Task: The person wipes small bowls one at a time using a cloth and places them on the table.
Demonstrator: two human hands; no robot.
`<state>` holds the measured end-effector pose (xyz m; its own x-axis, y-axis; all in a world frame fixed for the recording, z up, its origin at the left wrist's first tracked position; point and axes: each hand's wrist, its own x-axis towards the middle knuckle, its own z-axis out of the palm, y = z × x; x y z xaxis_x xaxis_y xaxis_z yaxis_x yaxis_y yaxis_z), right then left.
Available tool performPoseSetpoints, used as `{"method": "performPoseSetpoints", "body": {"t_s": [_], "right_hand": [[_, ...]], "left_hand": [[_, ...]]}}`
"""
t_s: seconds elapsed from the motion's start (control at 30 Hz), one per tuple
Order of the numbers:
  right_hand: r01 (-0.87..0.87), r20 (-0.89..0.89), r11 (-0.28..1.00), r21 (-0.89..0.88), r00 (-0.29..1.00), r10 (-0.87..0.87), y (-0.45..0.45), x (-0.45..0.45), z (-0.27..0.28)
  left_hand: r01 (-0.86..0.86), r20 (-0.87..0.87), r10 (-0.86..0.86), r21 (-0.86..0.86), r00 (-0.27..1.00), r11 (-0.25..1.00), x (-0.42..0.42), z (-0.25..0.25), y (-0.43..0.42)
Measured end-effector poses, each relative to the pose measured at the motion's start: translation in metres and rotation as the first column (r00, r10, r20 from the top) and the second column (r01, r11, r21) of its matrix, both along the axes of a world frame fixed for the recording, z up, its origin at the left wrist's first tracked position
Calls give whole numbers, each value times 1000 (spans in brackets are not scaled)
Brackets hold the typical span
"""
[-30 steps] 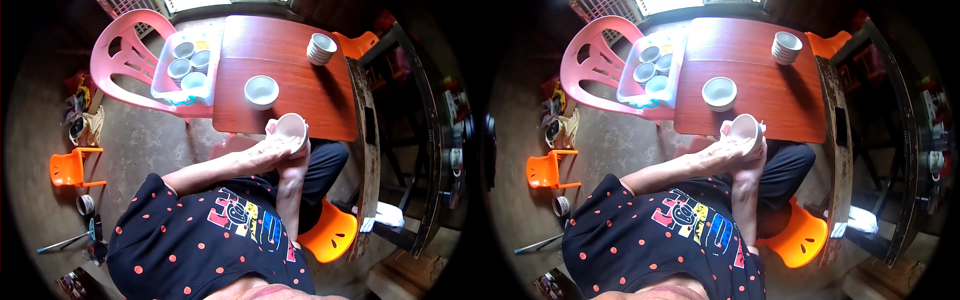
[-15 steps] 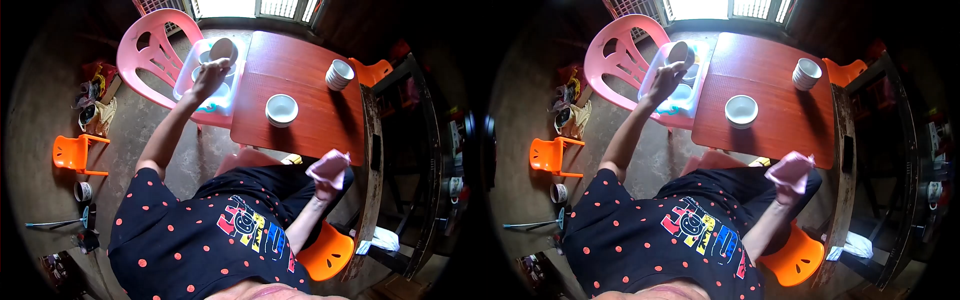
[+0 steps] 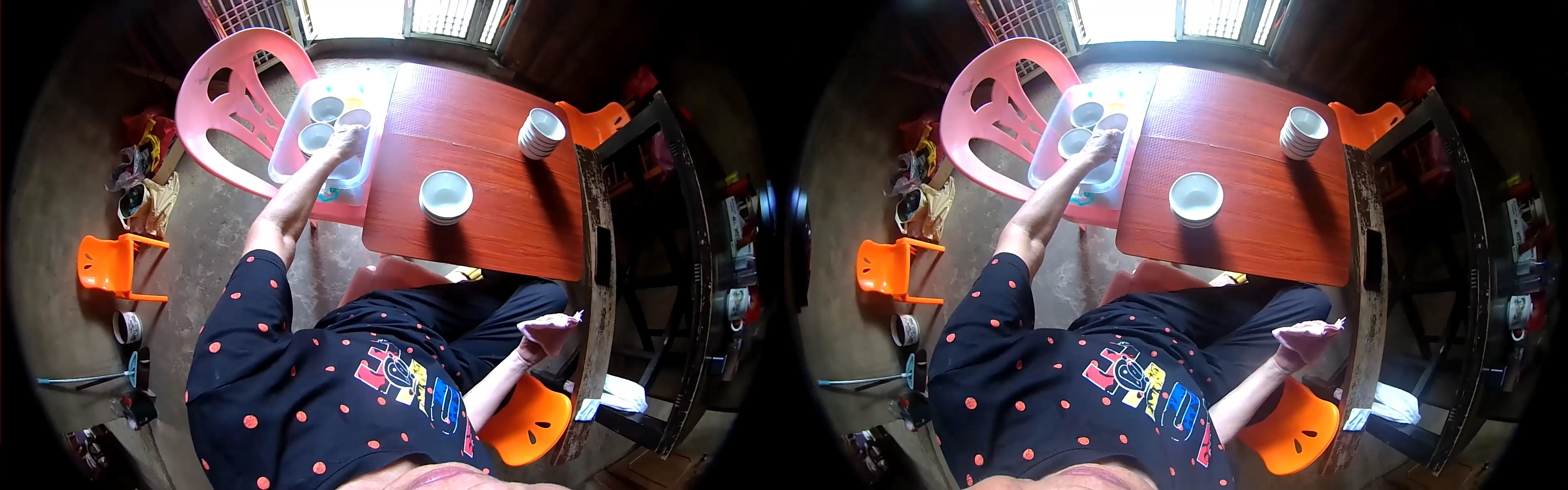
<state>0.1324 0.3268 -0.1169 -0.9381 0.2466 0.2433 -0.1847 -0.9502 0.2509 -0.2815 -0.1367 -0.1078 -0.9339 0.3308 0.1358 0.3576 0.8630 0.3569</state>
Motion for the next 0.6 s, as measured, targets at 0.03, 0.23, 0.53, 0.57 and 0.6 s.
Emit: {"method": "performPoseSetpoints", "body": {"t_s": [0.03, 0.23, 0.53, 0.57, 0.6], "right_hand": [[6, -34, 1000, -11, 999, -6, -9, -5, 13], [18, -3, 994, 107, 1000, -17, -5, -5, 7], [149, 324, 876, 459, 890, -321, -33, -19, 36], [86, 427, 911, 404, 863, -271, -41, -25, 45], [58, 419, 921, 385, 878, -231, -46, -30, 47]], "left_hand": [[18, 48, -17, -13, 999, 1000, 2, 1, 0], [104, 129, -86, -136, 988, 985, 7, 9, -3], [-2, -146, 14, 78, 989, 997, 20, 30, 1], [-19, -150, 47, 184, 987, 983, 40, 56, 16], [-36, -145, 81, 287, 986, 957, 55, 69, 27]]}}
